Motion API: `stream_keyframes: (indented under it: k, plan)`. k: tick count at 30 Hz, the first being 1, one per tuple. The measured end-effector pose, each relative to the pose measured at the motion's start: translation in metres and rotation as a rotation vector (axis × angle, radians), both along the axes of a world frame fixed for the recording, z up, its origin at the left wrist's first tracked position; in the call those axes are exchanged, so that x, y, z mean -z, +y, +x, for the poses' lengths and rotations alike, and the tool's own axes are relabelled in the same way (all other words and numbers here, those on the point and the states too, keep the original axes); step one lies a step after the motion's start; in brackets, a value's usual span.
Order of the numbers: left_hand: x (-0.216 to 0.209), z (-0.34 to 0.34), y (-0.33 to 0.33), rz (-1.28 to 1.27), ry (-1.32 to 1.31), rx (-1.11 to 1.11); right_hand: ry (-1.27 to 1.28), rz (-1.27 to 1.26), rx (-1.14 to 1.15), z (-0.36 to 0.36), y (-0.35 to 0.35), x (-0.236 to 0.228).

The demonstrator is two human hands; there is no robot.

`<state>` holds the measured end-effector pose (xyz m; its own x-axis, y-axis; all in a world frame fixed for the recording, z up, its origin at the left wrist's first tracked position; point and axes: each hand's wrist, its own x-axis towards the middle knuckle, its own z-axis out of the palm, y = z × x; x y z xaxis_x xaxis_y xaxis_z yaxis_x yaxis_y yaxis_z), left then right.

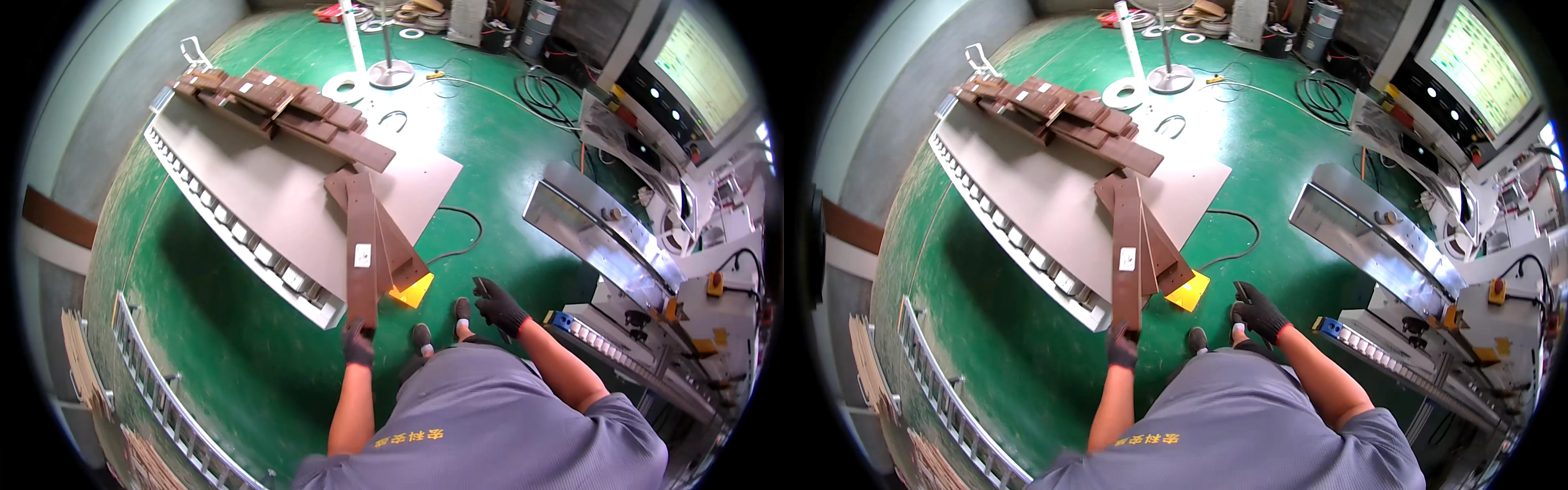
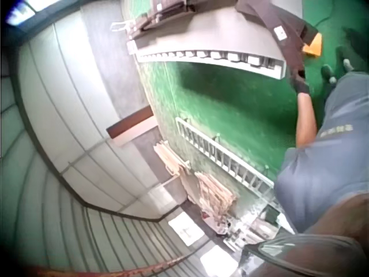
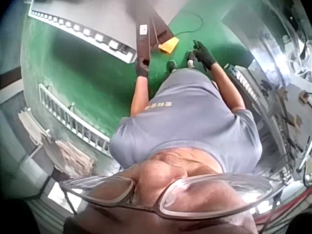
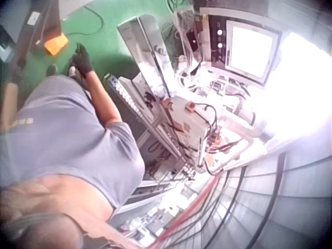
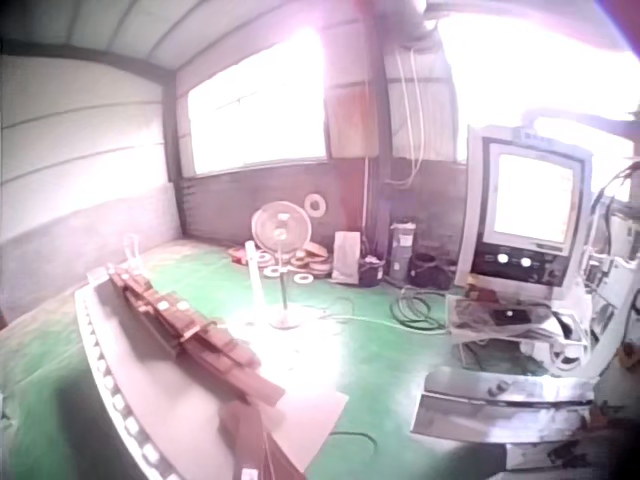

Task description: The person feeds long wooden components into an industrial processing machine, then retrieves the processed pieces from a table and stacks them.

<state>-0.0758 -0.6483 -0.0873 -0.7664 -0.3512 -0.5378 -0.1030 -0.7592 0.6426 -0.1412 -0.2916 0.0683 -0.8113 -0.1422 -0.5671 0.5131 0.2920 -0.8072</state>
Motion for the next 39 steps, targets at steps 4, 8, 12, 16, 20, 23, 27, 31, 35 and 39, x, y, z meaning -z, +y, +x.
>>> stream_keyframes:
  k: [4,8,12,16,20,23,27,31,35,39]
  plan:
    - [-0.114,-0.011,-0.047,-0.792,0.049,0.058,0.215,-0.014,0.069,0.043,0.008,-0.055]
    - [-0.252,-0.054,-0.024,-1.508,0.557,0.204,0.773,0.281,-0.140,0.044,-0.029,-0.130]
    - [-0.321,-0.062,0.066,-1.598,0.901,0.461,0.801,0.272,-0.159,0.044,-0.065,-0.162]
    - [-0.315,-0.037,0.118,-1.500,0.918,0.567,0.622,0.170,-0.173,0.074,-0.048,-0.159]
    - [-0.313,-0.010,0.164,-1.454,0.937,0.608,0.616,0.146,-0.086,0.106,-0.012,-0.158]
    - [-0.317,0.006,0.197,-1.478,0.959,0.644,0.595,0.141,-0.064,0.124,0.018,-0.160]
    - [-0.319,0.025,0.239,-1.466,0.995,0.628,0.691,0.163,-0.030,0.145,0.056,-0.156]
    - [-0.320,0.056,0.285,-1.534,1.036,0.674,0.517,0.181,-0.085,0.161,0.097,-0.165]
    - [-0.330,0.066,0.324,-1.516,1.084,0.843,0.532,0.019,-0.049,0.176,0.143,-0.155]
    - [-0.365,0.045,0.358,-1.451,1.115,1.069,0.649,0.032,-0.002,0.185,0.195,-0.181]
